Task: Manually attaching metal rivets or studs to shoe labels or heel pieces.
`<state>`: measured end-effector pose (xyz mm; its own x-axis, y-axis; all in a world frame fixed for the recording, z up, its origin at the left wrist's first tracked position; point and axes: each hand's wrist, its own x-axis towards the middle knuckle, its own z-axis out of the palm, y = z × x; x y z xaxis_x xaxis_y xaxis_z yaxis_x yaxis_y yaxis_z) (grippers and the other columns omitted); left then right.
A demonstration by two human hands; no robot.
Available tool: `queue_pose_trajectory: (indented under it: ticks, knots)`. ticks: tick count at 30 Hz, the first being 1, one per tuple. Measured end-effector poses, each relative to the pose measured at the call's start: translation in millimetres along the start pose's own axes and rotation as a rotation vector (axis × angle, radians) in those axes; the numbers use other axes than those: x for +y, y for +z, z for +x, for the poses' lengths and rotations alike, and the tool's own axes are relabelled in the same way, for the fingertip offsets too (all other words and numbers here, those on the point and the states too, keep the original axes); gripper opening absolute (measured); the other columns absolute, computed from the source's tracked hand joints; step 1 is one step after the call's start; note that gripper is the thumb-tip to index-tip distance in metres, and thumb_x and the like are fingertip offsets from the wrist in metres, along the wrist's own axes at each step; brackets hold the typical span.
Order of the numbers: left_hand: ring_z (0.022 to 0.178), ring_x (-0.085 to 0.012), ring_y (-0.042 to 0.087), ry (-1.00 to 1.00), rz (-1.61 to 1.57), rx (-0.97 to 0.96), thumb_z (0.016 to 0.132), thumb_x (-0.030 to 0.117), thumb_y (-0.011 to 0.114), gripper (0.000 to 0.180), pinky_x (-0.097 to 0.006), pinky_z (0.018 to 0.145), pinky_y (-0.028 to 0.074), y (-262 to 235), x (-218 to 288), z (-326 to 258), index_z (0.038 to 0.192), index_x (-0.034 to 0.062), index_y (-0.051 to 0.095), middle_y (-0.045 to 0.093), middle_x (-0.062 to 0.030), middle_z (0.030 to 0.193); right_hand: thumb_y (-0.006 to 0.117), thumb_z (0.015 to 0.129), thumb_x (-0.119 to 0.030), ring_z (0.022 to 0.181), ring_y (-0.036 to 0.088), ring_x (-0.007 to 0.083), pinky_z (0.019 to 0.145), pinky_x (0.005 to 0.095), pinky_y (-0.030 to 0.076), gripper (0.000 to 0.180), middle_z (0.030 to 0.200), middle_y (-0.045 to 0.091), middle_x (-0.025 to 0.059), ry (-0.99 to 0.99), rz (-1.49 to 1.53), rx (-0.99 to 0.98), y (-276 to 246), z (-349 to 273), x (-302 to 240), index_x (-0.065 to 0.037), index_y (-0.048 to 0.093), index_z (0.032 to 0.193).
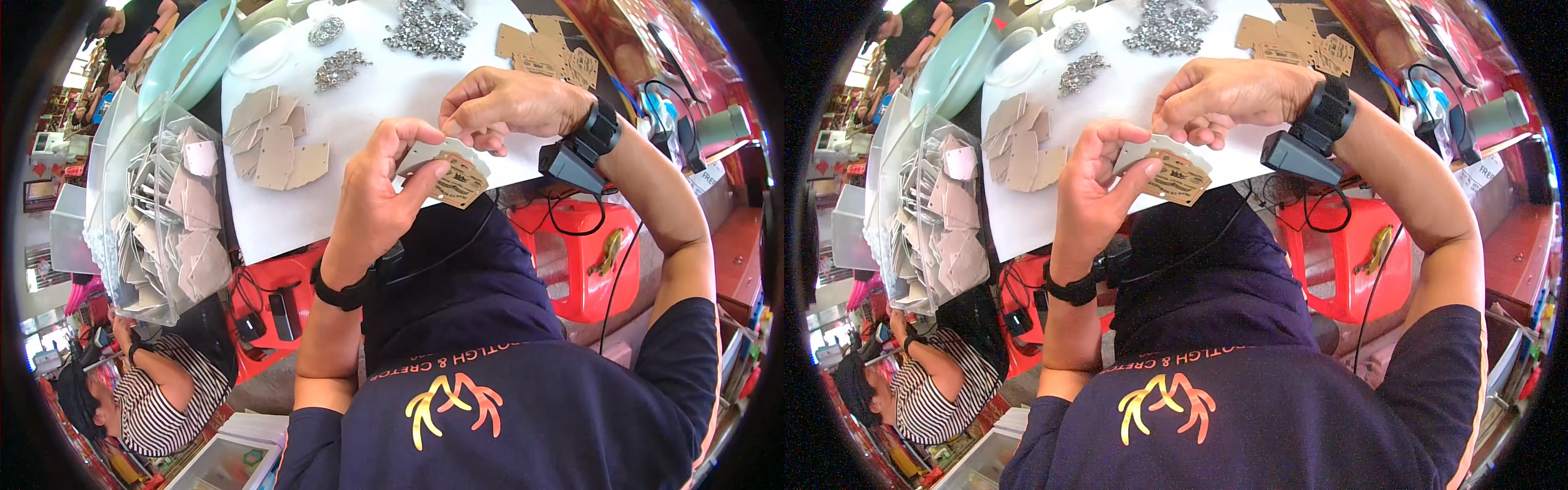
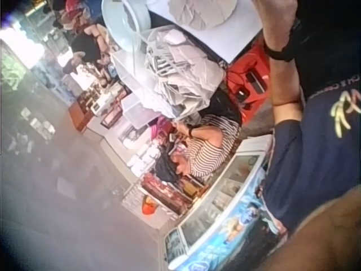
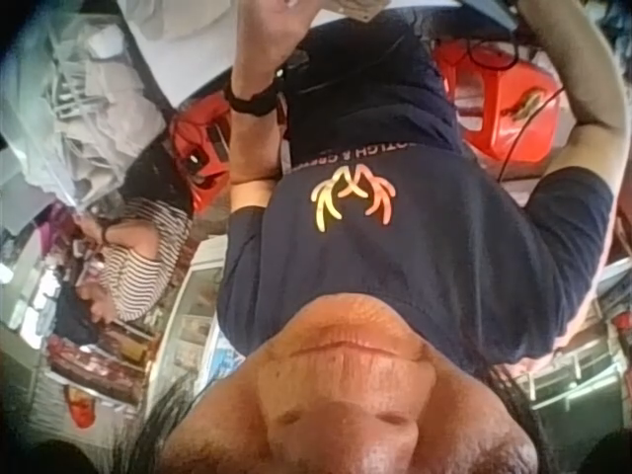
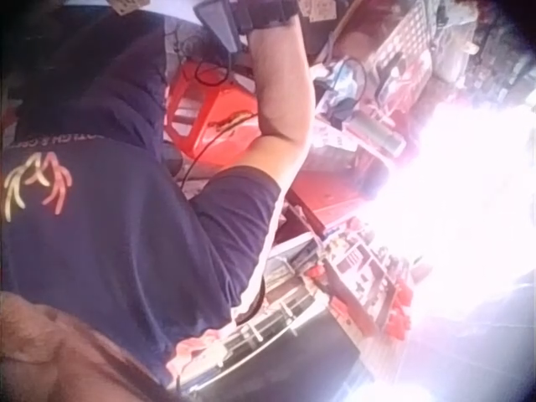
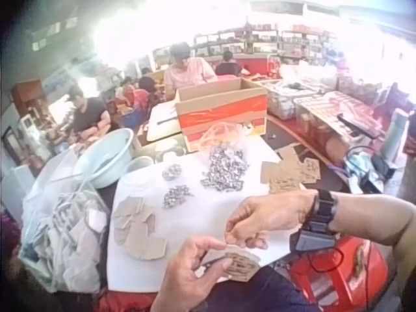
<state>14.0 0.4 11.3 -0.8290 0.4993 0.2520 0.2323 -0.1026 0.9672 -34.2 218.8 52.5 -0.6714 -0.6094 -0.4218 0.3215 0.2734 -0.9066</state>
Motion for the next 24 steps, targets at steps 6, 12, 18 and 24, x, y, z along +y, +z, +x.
queue_pose_trajectory:
  ticks: [6, 12, 18, 24]
  knots:
    - [0.106, -0.0109, 0.057, -0.052, -0.028, 0.030, 0.087, -0.008, 0.063, 0.029, -0.025, 0.091, 0.047, -2, -2, -1, 0.112, 0.0001, 0.051, 0.057, -0.0050, 0.109, 0.067, 0.087, -0.021, 0.049, 0.050, 0.0070, 0.048, 0.0218, 0.042, 0.024, 0.067, 0.058, 0.0014, 0.015, 0.085, 0.075, 6, 1, 6, 0.002, 0.065, 0.090]
    - [0.105, -0.0114, 0.058, -0.018, -0.003, -0.002, 0.088, -0.008, 0.063, 0.029, -0.025, 0.090, 0.047, -2, -4, -1, 0.112, 0.0003, 0.051, 0.059, -0.0059, 0.108, 0.067, 0.087, -0.020, 0.046, 0.045, 0.0061, 0.044, 0.0219, 0.035, 0.024, 0.061, 0.053, -0.0011, 0.085, 0.293, -0.066, -1, 9, 14, 0.003, 0.063, 0.092]
    - [0.105, -0.0119, 0.058, -0.010, -0.011, -0.004, 0.087, -0.009, 0.063, 0.029, -0.025, 0.091, 0.047, -5, -8, -1, 0.113, 0.0003, 0.051, 0.058, -0.0063, 0.108, 0.066, 0.088, -0.019, 0.043, 0.041, 0.0051, 0.042, 0.0220, 0.031, 0.021, 0.056, 0.049, -0.0036, 0.098, 0.345, -0.075, 5, 6, 9, 0.001, 0.062, 0.088]
    - [0.093, -0.0081, 0.060, 0.015, -0.063, 0.075, 0.085, -0.007, 0.067, 0.027, -0.025, 0.082, 0.050, -3, -11, -2, 0.108, -0.0003, 0.055, 0.064, -0.0051, 0.100, 0.065, 0.090, -0.022, 0.045, 0.038, 0.0039, 0.044, 0.0217, 0.029, 0.023, 0.055, 0.044, -0.0051, 0.083, 0.364, -0.042, 5, 12, 15, 0.000, 0.061, 0.085]
